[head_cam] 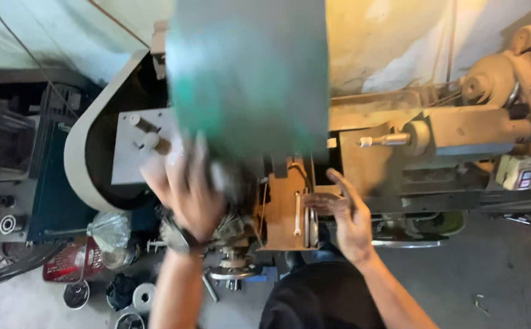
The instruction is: Cleaning motorcycle engine components and setting up a lathe for machining.
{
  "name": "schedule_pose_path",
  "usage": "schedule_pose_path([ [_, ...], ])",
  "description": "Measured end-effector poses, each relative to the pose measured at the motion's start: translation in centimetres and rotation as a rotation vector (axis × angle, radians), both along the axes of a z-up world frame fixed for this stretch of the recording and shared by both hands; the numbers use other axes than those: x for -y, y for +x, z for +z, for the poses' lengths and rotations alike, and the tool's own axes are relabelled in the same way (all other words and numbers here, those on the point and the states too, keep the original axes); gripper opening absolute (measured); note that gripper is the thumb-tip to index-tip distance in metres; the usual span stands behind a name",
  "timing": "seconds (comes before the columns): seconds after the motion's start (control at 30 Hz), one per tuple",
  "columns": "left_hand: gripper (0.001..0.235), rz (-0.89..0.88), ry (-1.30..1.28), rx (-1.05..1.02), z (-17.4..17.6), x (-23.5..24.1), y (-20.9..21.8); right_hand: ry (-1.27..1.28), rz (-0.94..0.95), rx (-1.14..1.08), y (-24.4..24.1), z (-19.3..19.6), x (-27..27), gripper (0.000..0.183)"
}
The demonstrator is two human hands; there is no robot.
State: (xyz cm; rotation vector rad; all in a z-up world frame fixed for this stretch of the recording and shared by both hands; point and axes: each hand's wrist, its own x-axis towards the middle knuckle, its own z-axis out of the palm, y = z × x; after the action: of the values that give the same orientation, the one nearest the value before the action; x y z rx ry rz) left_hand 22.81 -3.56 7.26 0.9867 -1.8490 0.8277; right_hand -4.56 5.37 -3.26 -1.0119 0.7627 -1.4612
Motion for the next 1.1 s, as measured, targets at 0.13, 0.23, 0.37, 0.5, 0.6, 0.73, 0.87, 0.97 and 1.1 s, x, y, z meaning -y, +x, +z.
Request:
schedule_pose_path([
  [0.13, 0.044, 0.123, 0.01, 0.085, 9.5, 11.4, -2.3, 0.059, -0.032, -0.073, -0.8, -2.5, -0.1, 0.055],
  [0.23, 0.042, 0.098, -0.013, 0.098, 11.7, 15.7, -4.1, 0.187, -0.005, -0.074, -1.5, -5.5, -0.9, 0.043],
  [0.37, 0.037, -0.007, 0.199, -0.042, 11.3, 17.8, -6.8, 0.315, 0.027, -0.117, -2.9, -6.7, -1.0, 0.032],
  [0.5, 0.032, -0.104, 0.417, -0.19, 8.7, 17.9, -9.4, 0.347, 0.0, -0.19, -5.2, -5.1, -0.2, 0.032],
  [0.6, 0.03, -0.18, 0.574, -0.308, 6.8, 17.2, -11.2, 0.338, -0.035, -0.205, -6.3, -5.5, 0.2, 0.032],
  [0.73, 0.027, -0.299, 0.77, -0.468, 4.6, 14.7, -13.6, 0.329, -0.06, -0.187, -6.6, -5.7, 0.8, 0.031],
  [0.87, 0.026, -0.43, 0.936, -0.645, 2.5, 10.7, -15.4, 0.243, -0.091, -0.224, -6.9, -6.2, 1.6, 0.025],
  [0.97, 0.026, -0.551, 1.071, -0.76, 0.7, 6.9, -16.1, 0.14, -0.281, -0.322, -7.2, -9.0, 2.2, 0.031],
  [1.1, 0.02, -0.409, 1.689, -0.855, -12.4, -1.1, -14.3, -0.02, -0.494, -0.397, -6.1, -3.7, 5.2, 0.052],
])
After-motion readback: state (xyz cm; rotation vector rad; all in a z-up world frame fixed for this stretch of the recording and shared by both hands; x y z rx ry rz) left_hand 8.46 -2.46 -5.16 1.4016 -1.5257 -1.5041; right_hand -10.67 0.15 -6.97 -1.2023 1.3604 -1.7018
